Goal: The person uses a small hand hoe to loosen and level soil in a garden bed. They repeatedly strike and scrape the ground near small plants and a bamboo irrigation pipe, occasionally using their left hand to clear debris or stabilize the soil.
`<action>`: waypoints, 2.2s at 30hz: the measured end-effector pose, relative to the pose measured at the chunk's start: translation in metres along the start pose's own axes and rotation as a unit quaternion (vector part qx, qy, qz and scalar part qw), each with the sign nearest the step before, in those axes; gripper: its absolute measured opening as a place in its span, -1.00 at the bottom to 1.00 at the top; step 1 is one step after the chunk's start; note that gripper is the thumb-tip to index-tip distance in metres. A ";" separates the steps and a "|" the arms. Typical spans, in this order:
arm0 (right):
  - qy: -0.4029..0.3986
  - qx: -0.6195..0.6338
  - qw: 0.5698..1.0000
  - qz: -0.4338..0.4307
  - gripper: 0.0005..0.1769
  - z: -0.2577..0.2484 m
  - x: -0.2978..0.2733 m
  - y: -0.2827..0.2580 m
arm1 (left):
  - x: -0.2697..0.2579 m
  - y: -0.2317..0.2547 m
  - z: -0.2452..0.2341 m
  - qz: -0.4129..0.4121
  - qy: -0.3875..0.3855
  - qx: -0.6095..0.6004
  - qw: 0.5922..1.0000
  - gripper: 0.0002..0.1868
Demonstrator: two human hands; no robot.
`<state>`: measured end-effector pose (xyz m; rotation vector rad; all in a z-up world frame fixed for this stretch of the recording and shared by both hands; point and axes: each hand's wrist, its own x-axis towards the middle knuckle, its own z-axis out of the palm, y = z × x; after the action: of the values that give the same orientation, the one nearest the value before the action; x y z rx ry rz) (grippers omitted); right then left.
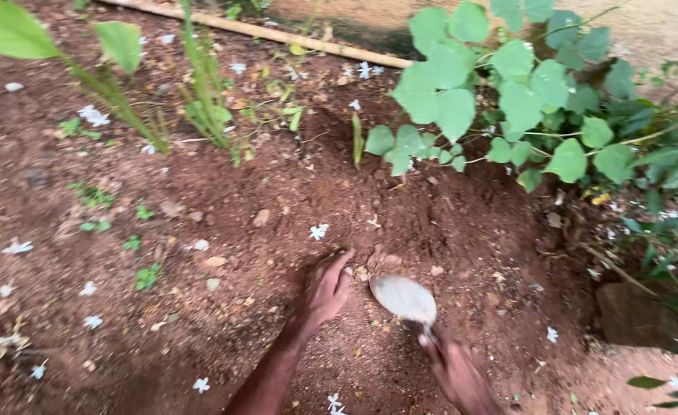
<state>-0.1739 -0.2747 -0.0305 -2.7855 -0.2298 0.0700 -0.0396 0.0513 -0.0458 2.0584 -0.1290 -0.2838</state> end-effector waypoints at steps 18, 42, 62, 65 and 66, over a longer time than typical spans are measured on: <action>-0.227 0.185 0.943 0.157 -0.46 -0.014 0.093 -0.122 | -0.031 -0.055 -0.029 -0.006 0.186 -0.214 0.959 -0.11; -0.371 -0.137 0.918 -0.009 -0.52 -0.008 0.188 -0.234 | -0.098 -0.123 -0.134 -0.072 0.232 -0.365 0.899 -0.01; -0.196 0.165 0.967 0.009 -0.40 0.080 0.263 -0.391 | -0.094 -0.128 -0.436 -0.202 -0.079 0.430 0.876 -0.87; -0.228 0.082 0.970 -0.018 -0.48 0.092 0.282 -0.422 | -0.087 -0.153 -0.451 -0.157 -0.038 0.394 0.905 -0.79; -0.232 0.033 0.971 -0.041 -0.50 0.101 0.293 -0.436 | -0.084 -0.164 -0.454 -0.127 -0.009 0.442 0.888 -0.75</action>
<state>0.0412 0.2122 0.0176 -2.6504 -0.4469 0.6972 -0.0096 0.5340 0.0331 2.9922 0.0117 -0.4630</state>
